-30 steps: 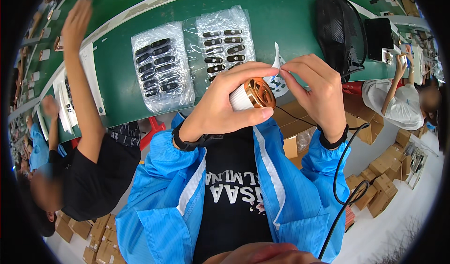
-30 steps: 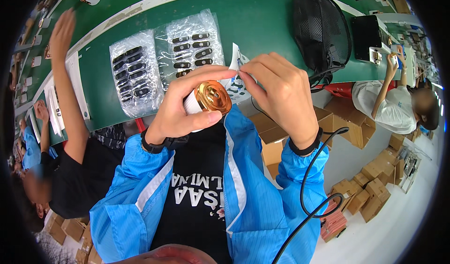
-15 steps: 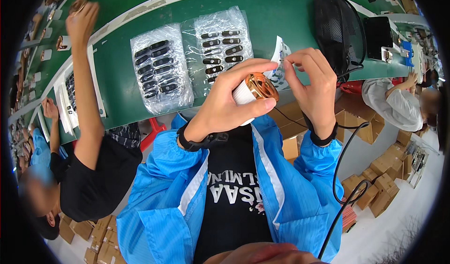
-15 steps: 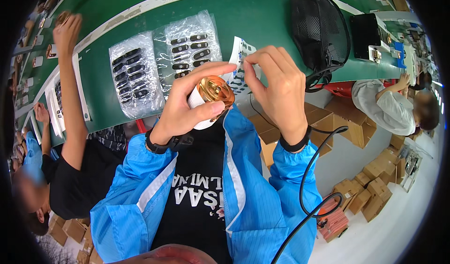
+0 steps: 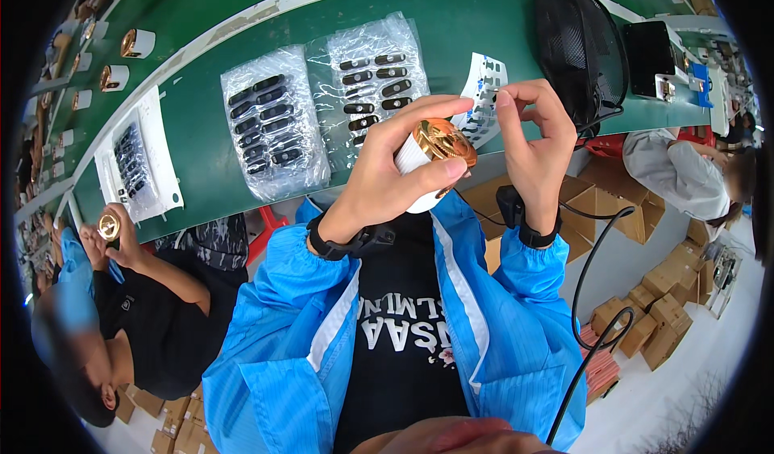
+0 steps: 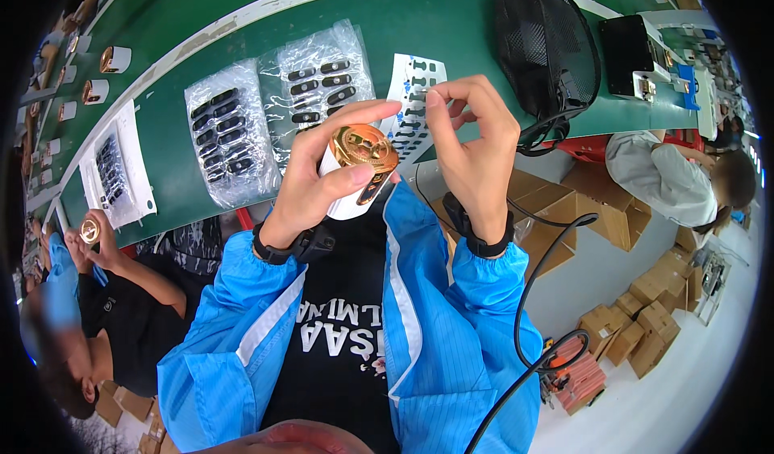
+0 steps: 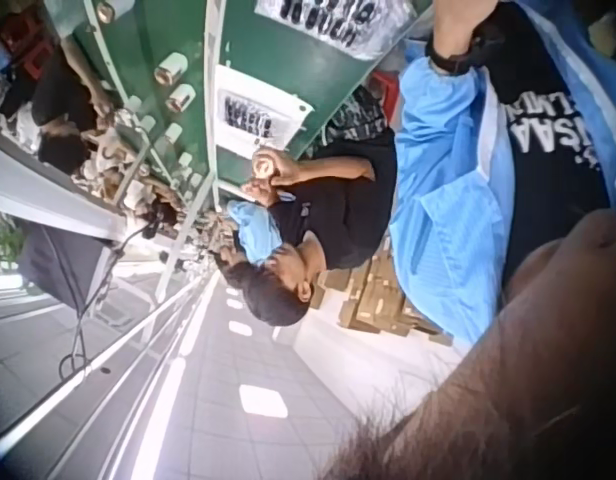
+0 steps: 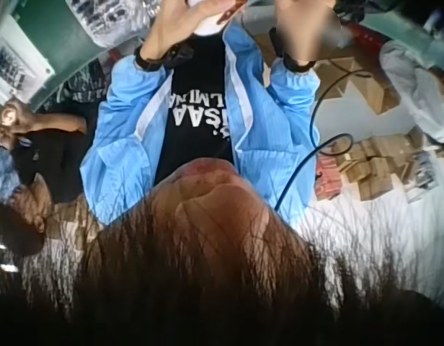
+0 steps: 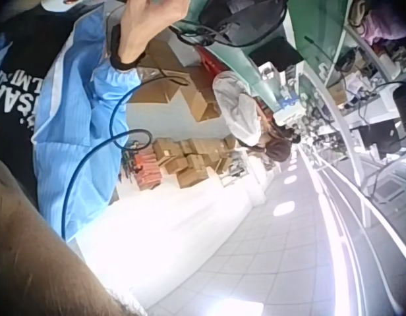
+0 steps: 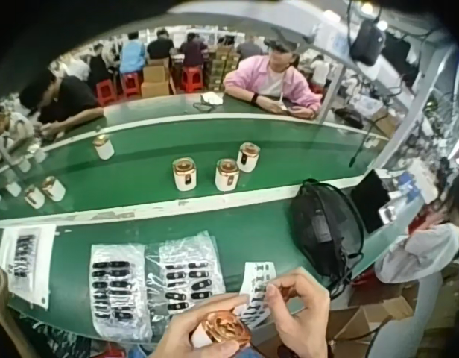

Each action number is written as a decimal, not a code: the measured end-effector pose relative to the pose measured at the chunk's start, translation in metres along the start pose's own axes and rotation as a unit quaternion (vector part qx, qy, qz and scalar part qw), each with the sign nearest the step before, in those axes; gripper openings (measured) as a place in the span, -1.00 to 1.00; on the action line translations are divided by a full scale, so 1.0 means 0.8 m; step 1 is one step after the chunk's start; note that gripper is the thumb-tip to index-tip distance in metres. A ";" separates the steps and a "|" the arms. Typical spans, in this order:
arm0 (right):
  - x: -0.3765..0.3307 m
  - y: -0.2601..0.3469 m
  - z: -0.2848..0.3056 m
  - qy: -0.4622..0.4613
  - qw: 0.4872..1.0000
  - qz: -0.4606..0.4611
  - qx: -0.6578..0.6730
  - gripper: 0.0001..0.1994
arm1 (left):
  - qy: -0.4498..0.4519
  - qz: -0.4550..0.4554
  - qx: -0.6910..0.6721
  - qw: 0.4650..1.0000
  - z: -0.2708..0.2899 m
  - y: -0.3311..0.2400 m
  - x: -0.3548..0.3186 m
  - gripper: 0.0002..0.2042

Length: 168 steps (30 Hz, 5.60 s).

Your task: Applying labels and protective stickers to electronic device housings on an assembly line.

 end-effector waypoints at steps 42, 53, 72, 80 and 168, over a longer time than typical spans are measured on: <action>-0.021 0.018 0.075 -0.103 0.977 0.182 0.033 -0.91 | 0.065 0.065 -0.355 0.930 -0.036 0.015 0.055 -0.22; -0.059 0.085 0.023 0.026 0.935 0.290 -0.203 -0.63 | 0.080 0.024 -0.449 0.890 -0.033 0.007 -0.002 -0.21; -0.067 0.001 -0.096 0.075 0.937 -0.122 0.320 -0.85 | 0.003 -0.046 -0.270 0.962 0.013 -0.005 -0.048 -0.29; -0.054 0.017 -0.108 0.058 0.945 -0.077 0.313 -0.84 | -0.008 -0.049 -0.281 0.958 0.033 0.003 -0.061 -0.31; -0.063 0.096 -0.109 0.111 0.981 0.012 0.162 -0.87 | -0.108 -0.091 -0.160 0.977 0.049 0.011 -0.071 -0.15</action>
Point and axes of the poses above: each hand's wrist, its own x-axis towards the middle knuckle, its own z-axis out of the back of the hand, y = z × x, the point moved 10 cm from there along x, towards the middle knuckle, and after that the axes turned 12 degrees about y, right-handed, at the moved point
